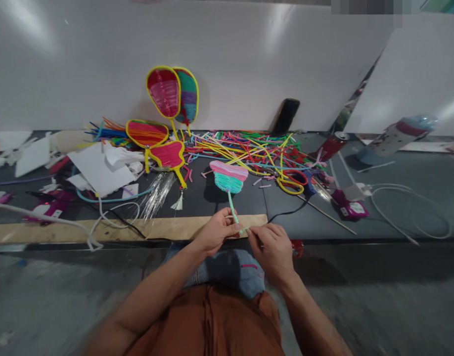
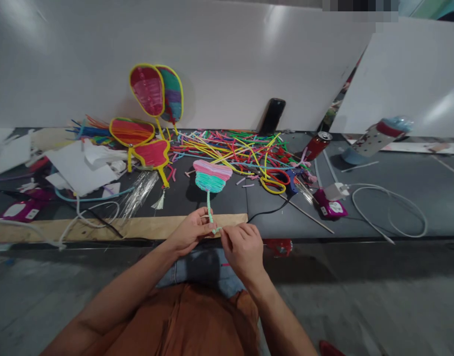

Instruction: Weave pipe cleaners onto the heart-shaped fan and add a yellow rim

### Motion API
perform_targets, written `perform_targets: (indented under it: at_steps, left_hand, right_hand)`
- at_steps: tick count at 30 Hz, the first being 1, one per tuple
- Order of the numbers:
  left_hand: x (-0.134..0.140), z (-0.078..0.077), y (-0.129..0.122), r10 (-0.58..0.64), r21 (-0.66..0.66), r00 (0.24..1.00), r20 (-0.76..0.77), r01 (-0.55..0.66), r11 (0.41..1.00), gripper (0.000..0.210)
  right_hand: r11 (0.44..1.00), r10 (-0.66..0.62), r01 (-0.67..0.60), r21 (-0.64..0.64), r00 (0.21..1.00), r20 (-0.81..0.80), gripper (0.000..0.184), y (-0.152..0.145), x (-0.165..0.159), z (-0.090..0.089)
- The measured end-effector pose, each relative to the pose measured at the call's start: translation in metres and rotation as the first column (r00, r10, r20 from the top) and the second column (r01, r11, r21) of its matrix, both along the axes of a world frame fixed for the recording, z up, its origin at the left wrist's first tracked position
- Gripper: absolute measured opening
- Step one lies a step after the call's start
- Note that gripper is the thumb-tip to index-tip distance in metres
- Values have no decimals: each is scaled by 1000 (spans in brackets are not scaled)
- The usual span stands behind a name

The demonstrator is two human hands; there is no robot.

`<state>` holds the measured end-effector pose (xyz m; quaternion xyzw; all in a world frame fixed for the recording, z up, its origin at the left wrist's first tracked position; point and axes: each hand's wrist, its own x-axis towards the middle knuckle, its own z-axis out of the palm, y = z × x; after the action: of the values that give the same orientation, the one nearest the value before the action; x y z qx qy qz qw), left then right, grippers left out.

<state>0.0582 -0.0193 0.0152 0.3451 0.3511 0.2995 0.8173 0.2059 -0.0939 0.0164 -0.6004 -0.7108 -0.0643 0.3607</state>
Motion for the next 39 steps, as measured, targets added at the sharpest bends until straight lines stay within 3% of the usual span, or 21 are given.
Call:
perform_targets:
  at_steps: [4,9,14,18,22,26,32,39]
  left_hand:
    - [8,0,-3,44,40,999,-12,-44,998,51]
    - [11,6,-4,120,-23,993,-24,-120,992,57]
    - [5,6,-4,100,-20,995,13,-100,995,54]
    - [6,2,-4,96,49,995,-26,-95,994,51]
    - [9,1,-4,101,65,994,-48,-98,993,51]
    - [9,7,-3,129,20,991,-46,-128,992,53]
    - [3,8,-3,99,45,994,-34,-98,994,51]
    - [-2,-4,-4,59,139,993,-98,-45,989,45]
  right_hand:
    - [999,5,-3,39,999,-36,12,-3,-14,10]
    - [993,107,-109,36,993,43,14,-9,-25,4]
    - [992,94,-101,-77,991,-93,20,-6,-9,-5]
    - [997,19,-32,-72,986,-167,15,1,0,1]
    - [1000,22,-23,-8,992,-122,19,0,-13,9]
    - [996,89,-88,25,996,-22,21,-4,-24,4]
    - [988,117,-129,-85,983,-141,22,2,-12,-4]
    - [993,87,-97,-73,987,-132,19,4,-11,1]
